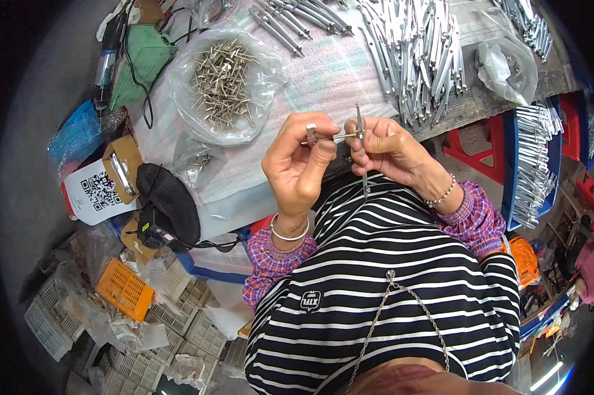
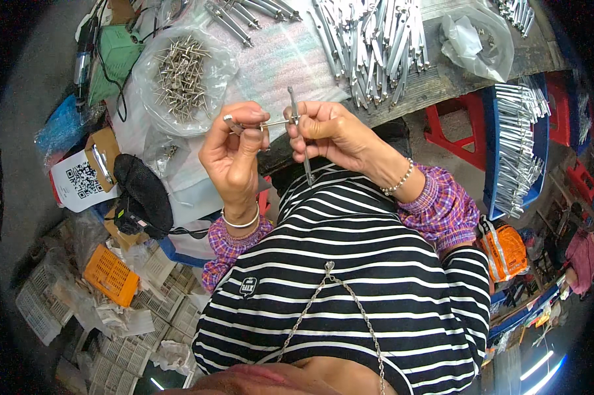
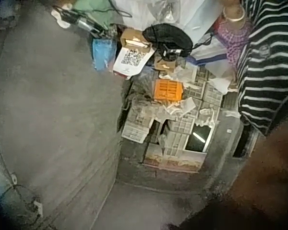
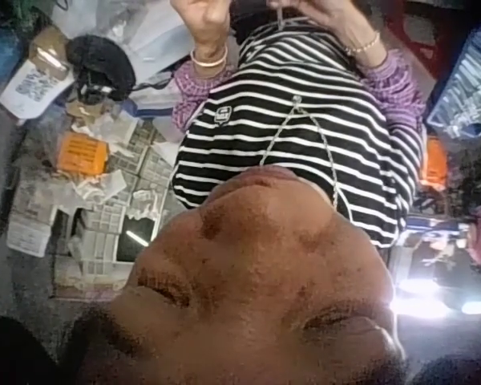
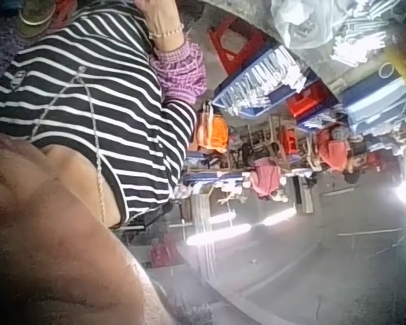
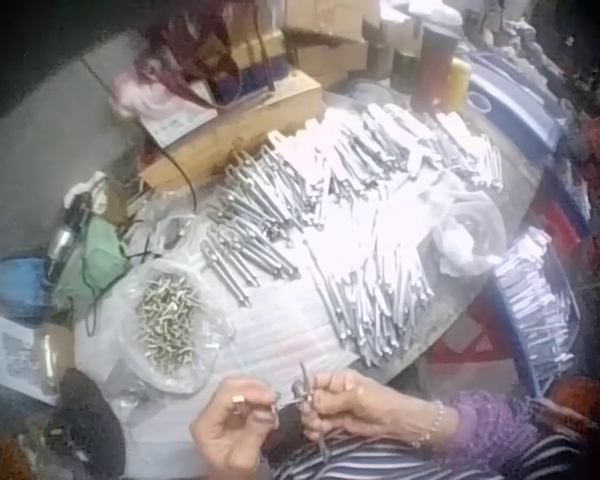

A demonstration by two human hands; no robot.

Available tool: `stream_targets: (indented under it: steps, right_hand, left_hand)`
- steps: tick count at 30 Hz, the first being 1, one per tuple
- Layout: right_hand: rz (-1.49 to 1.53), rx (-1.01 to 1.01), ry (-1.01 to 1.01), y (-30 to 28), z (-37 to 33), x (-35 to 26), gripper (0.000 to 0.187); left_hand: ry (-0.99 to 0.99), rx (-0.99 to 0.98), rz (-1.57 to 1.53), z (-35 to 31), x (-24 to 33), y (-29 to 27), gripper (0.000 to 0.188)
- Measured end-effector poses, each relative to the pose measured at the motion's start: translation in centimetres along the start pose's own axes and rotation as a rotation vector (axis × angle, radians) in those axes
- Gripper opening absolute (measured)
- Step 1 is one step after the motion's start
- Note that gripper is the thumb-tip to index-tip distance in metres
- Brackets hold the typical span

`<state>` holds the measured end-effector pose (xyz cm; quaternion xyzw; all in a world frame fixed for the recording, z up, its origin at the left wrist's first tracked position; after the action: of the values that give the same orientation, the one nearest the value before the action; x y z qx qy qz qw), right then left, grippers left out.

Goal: Assembling small metal frames with pins or screws manually at a workbench.

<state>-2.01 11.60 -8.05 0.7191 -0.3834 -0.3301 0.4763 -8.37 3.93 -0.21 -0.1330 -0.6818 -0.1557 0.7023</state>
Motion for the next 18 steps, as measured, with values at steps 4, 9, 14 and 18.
stream_targets:
  steps: [4,9,14,18]
  right_hand:
    - [-0.029,0.031,-0.038,-0.1,-0.3,-0.2,0.019]
    - [-0.025,0.070,-0.084,-0.4,-0.5,-0.7,0.017]
    - [-0.117,0.106,-0.141,-0.7,-0.6,-1.3,0.015]
    - [-0.207,0.161,-0.212,-1.2,-1.0,-2.0,0.014]
  left_hand:
    - [0.046,-0.005,0.091,0.1,1.0,1.0,0.013]
    - [0.053,0.018,0.337,-0.4,0.7,0.2,0.016]
    - [0.069,-0.056,0.454,-0.7,1.5,0.8,0.017]
    - [0.080,-0.034,0.472,-0.9,1.7,0.8,0.015]
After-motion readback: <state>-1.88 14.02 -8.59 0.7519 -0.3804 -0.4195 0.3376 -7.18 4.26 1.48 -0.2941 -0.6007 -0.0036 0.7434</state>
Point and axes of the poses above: each hand's wrist, its own z-axis towards the middle knuckle, its own y-axis out of the palm, x = y × z, the point moved 10 cm from there along z, towards the middle knuckle, and after that the axes turned 5 degrees about z, right-handed, at the moved point
